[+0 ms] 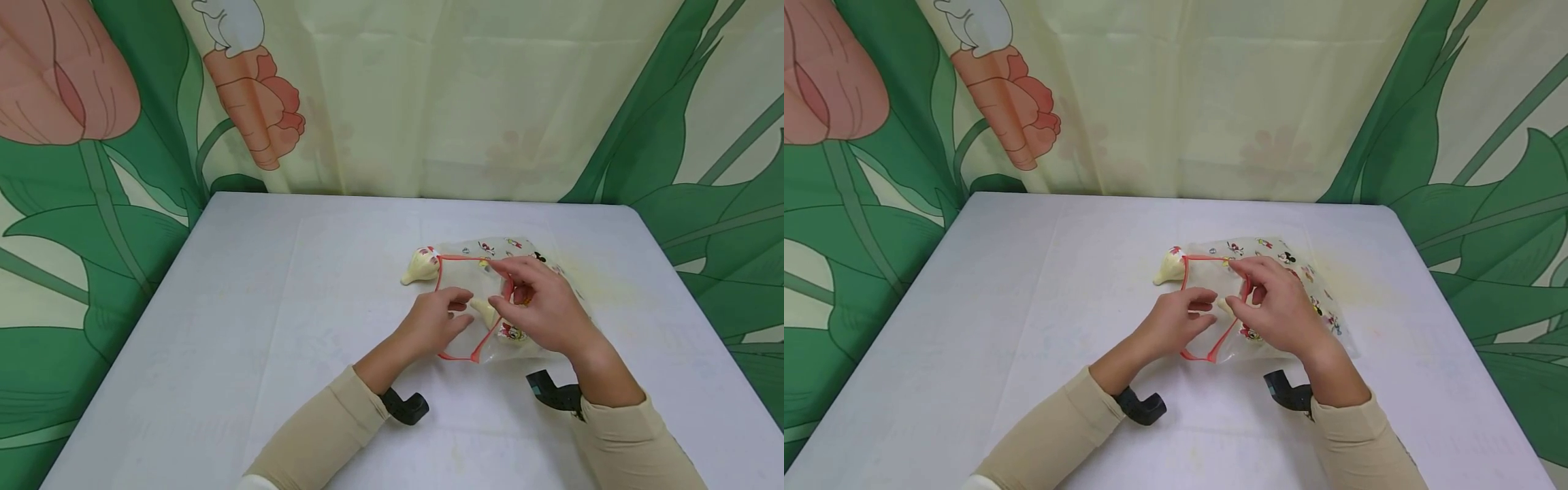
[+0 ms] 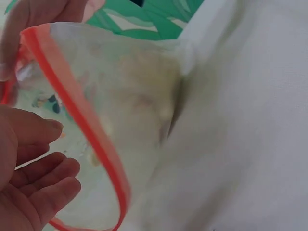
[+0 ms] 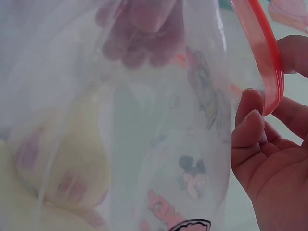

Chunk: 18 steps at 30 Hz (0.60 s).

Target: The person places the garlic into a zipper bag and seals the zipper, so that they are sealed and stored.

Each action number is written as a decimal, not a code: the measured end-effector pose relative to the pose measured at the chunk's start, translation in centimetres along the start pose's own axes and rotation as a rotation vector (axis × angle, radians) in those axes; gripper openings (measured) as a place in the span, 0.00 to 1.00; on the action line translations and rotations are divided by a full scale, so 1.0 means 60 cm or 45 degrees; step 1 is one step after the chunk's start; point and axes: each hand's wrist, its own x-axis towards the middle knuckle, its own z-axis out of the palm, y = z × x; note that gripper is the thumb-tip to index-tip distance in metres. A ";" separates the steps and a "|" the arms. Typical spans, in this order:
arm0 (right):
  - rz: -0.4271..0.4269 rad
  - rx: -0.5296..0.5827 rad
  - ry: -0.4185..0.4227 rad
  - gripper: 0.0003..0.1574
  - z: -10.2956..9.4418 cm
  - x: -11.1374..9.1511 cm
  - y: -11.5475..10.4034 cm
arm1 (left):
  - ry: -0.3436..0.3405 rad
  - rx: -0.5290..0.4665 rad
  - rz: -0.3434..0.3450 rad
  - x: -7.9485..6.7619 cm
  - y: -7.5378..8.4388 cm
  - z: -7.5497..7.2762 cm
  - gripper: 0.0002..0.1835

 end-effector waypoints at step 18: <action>0.035 -0.004 -0.006 0.31 -0.005 -0.003 -0.003 | 0.330 -0.184 0.050 -0.006 -0.033 -0.081 0.17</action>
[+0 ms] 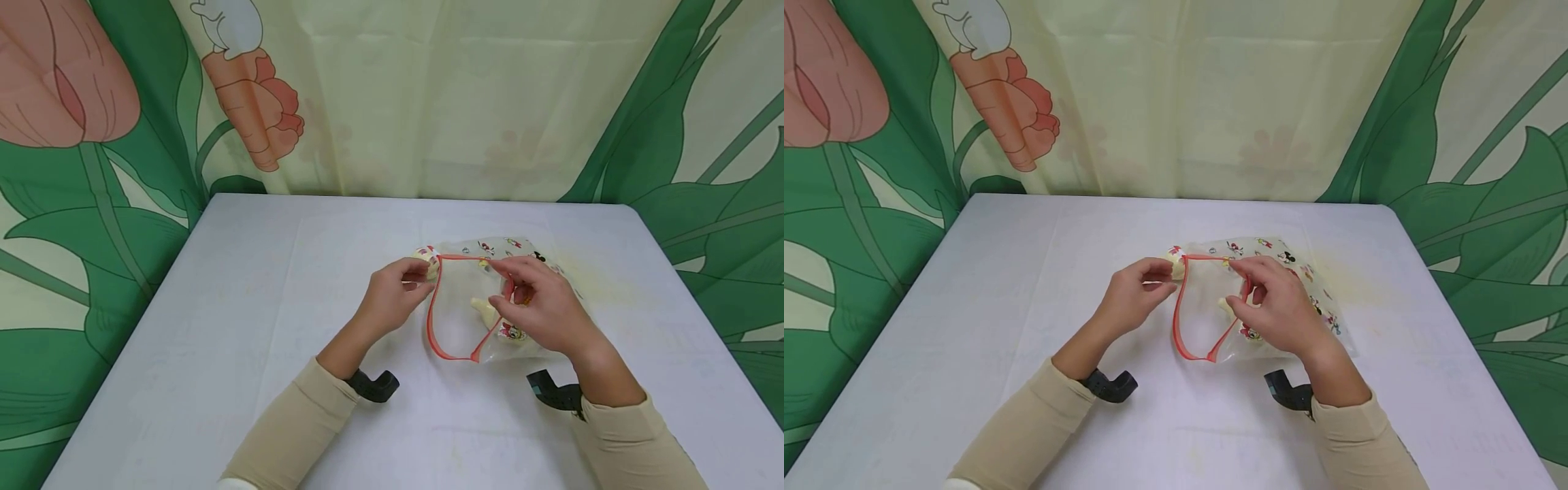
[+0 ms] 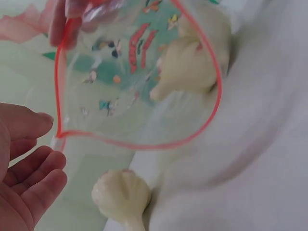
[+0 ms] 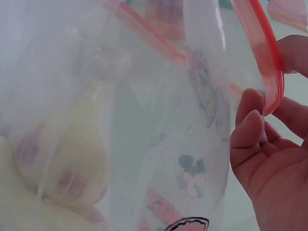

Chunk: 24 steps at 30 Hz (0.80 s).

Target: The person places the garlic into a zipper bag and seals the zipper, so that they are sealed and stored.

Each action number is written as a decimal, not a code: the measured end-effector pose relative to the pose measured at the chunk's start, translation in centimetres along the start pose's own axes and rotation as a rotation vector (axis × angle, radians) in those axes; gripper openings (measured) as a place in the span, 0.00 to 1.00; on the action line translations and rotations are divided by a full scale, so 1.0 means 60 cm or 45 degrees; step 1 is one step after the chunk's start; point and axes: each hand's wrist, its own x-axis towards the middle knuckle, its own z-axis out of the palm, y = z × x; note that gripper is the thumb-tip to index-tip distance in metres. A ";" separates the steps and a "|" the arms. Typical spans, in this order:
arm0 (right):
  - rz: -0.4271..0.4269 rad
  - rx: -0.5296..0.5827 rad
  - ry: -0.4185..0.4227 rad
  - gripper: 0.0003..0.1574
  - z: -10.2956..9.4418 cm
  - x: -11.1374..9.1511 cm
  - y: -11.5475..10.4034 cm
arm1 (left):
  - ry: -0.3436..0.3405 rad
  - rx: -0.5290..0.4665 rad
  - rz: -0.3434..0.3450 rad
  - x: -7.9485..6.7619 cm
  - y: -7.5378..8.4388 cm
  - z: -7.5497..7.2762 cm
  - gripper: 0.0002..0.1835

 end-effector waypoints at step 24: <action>-0.026 -0.003 0.014 0.31 -0.002 0.003 0.002 | 0.068 0.326 -0.278 0.065 -0.082 0.009 0.20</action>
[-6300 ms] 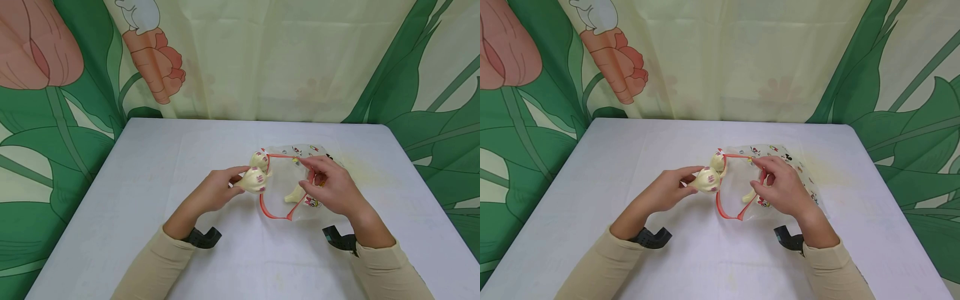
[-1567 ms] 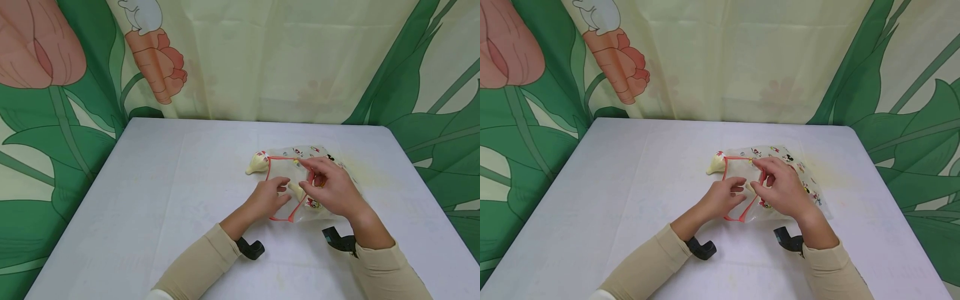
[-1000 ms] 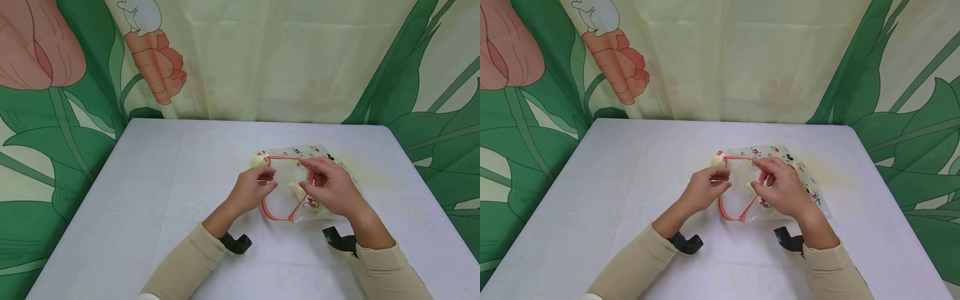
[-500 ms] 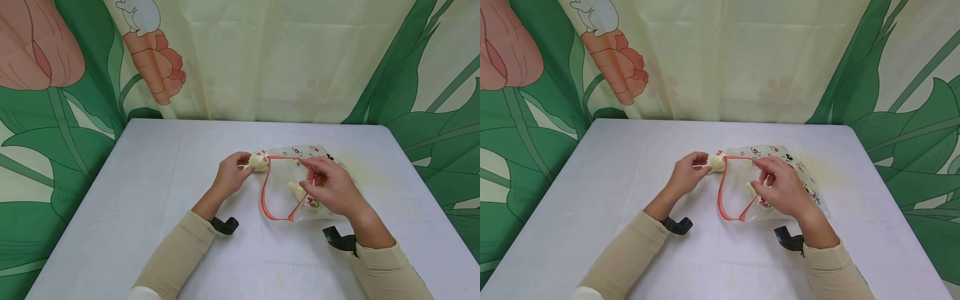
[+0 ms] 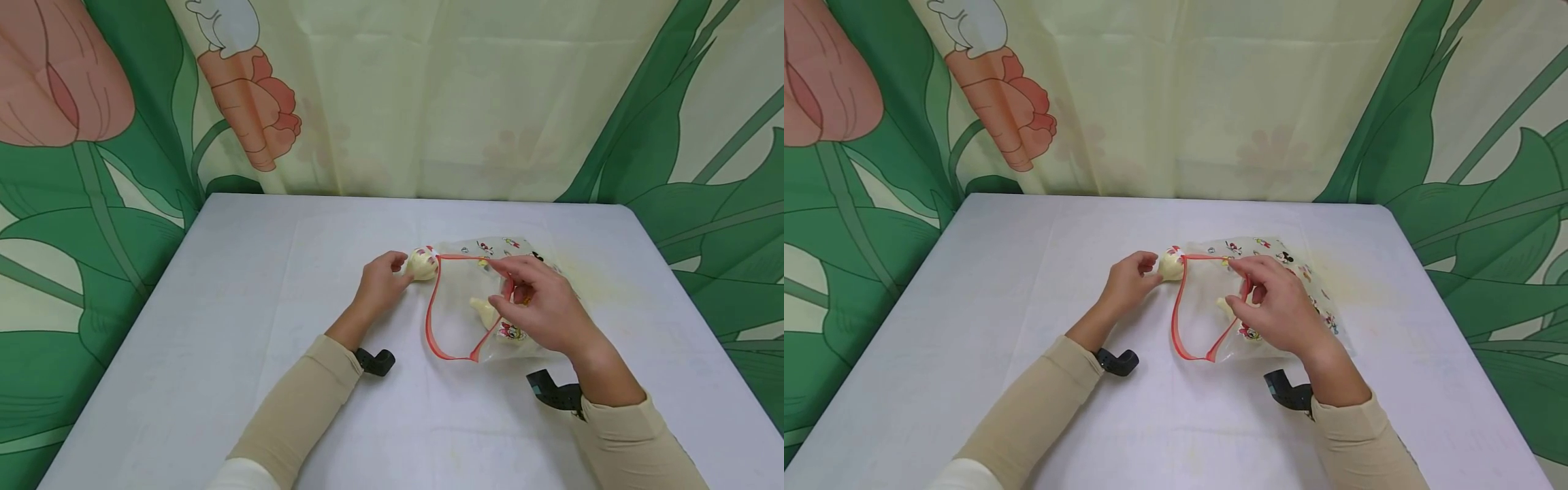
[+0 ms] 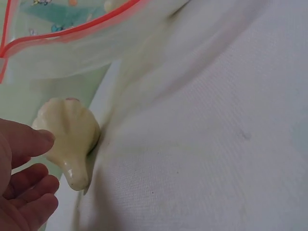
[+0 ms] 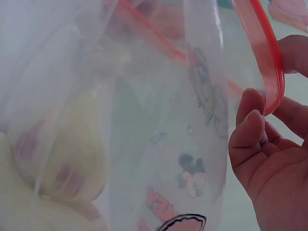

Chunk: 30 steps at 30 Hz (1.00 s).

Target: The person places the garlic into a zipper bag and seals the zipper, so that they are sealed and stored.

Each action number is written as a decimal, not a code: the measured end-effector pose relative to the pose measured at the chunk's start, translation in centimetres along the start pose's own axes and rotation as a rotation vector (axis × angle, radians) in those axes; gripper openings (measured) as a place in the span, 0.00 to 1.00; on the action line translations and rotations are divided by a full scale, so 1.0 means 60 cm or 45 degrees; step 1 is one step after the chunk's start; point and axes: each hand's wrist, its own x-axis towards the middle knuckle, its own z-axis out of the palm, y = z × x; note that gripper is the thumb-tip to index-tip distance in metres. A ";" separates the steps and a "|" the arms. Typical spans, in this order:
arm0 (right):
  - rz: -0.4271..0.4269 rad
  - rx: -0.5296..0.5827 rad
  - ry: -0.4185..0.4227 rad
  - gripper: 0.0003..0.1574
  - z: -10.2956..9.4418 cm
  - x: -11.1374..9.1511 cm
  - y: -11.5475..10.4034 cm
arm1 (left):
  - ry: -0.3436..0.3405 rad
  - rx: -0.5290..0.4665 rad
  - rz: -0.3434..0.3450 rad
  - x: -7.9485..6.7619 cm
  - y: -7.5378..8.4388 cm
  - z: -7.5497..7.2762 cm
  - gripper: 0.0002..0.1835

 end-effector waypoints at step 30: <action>-0.002 0.019 0.012 0.30 -0.002 -0.002 0.003 | -0.010 0.048 -0.014 -0.022 0.000 -0.006 0.19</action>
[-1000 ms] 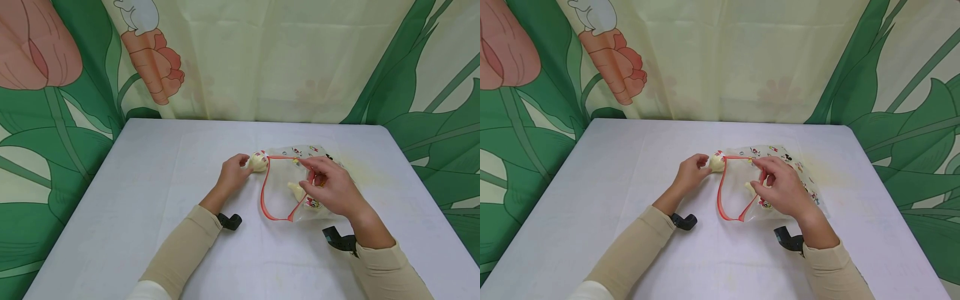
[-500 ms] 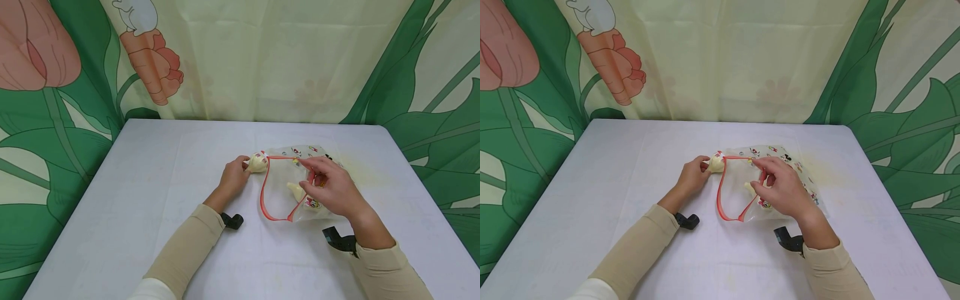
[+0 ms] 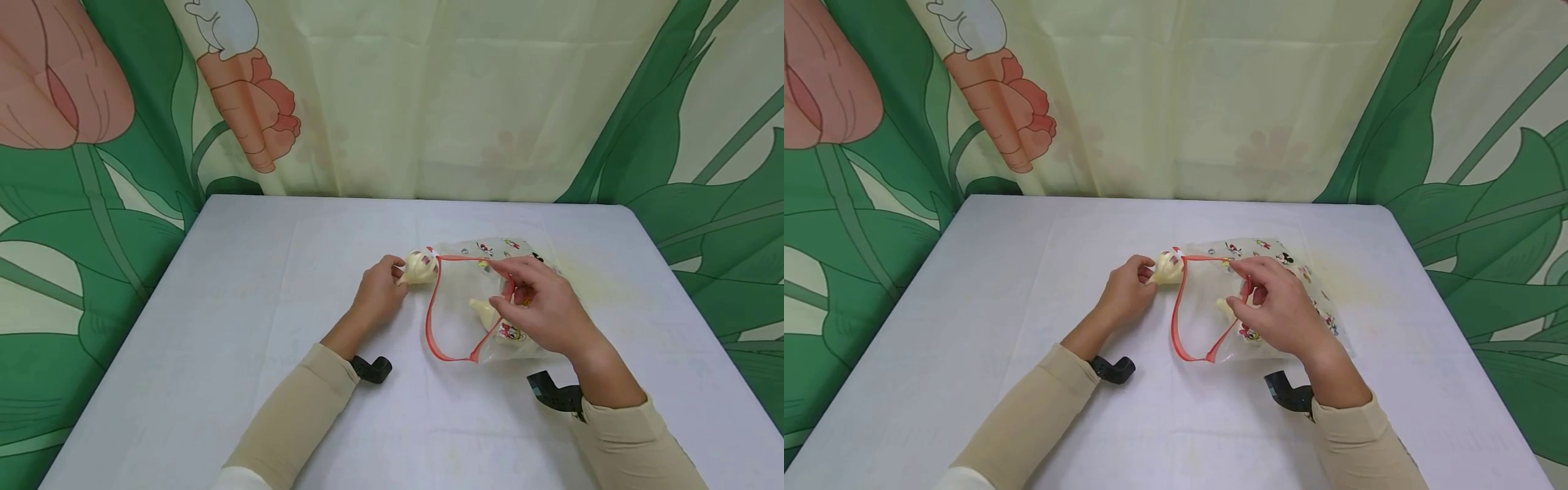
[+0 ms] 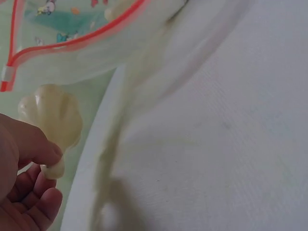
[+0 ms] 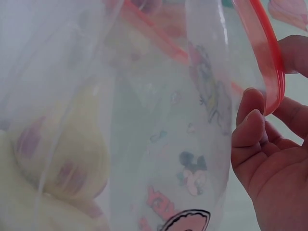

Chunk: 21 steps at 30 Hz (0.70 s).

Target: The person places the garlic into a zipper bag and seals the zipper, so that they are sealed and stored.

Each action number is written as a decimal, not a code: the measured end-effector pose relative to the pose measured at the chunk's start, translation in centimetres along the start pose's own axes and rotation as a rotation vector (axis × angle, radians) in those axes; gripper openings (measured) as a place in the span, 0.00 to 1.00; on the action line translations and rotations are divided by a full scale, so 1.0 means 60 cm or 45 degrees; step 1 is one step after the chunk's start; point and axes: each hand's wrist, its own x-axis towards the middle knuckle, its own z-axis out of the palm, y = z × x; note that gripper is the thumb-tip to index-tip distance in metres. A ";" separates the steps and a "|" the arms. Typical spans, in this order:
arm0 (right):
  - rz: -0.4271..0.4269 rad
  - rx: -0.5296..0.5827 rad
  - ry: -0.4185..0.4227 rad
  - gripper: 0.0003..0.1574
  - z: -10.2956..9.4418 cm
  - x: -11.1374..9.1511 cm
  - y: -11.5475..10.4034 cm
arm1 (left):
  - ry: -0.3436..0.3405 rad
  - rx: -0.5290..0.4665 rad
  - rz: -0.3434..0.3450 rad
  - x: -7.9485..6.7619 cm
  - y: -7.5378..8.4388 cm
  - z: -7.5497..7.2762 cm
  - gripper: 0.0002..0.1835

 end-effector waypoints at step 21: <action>-0.012 -0.015 0.004 0.30 0.004 -0.001 0.007 | 0.171 -0.171 0.294 -0.091 0.021 -0.087 0.16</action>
